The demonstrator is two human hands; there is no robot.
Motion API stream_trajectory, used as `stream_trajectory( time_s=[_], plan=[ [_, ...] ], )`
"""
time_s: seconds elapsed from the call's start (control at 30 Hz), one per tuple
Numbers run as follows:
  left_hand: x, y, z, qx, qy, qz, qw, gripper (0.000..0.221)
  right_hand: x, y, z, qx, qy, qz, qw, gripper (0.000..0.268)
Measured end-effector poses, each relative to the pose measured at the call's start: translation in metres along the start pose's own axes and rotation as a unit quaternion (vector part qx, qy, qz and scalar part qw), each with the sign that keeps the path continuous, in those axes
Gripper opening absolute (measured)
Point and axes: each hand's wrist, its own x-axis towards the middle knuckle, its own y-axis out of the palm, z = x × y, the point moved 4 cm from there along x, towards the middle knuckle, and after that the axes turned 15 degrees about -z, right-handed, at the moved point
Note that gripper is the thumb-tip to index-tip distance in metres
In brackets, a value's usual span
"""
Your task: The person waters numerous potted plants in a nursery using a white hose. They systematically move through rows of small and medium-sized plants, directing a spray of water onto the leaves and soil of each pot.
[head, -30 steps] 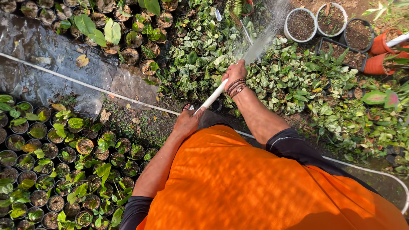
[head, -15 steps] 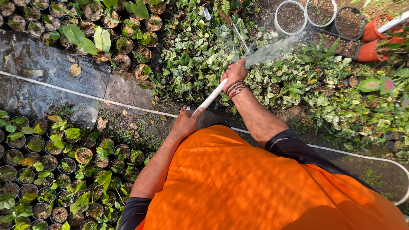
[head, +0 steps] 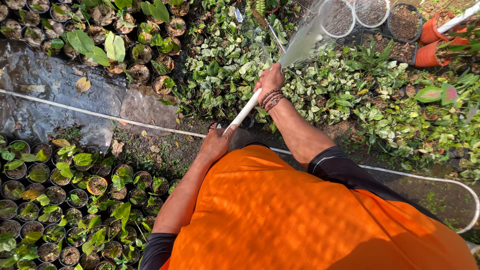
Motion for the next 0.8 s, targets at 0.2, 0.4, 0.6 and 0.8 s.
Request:
stream_trajectory(
  time_s=[0.2,0.4,0.6,0.8],
  plan=[
    [-0.004,-0.008,0.002,-0.012,-0.026,-0.009,1.000,0.070,0.001,0.013,-0.007,-0.011,0.001,0.012,1.000,0.035],
    [0.000,-0.001,0.017,-0.025,-0.019,-0.020,0.999,0.069,0.016,0.043,-0.033,-0.088,0.084,0.099,0.988,0.039],
    [0.000,-0.001,0.032,-0.067,-0.033,-0.075,0.994,0.068,-0.018,0.113,-0.055,-0.230,0.067,0.258,0.936,0.039],
    [-0.005,-0.013,0.044,-0.157,-0.017,-0.180,0.971,0.065,-0.107,0.172,-0.074,-0.312,0.077,0.426,0.846,0.035]
  ],
)
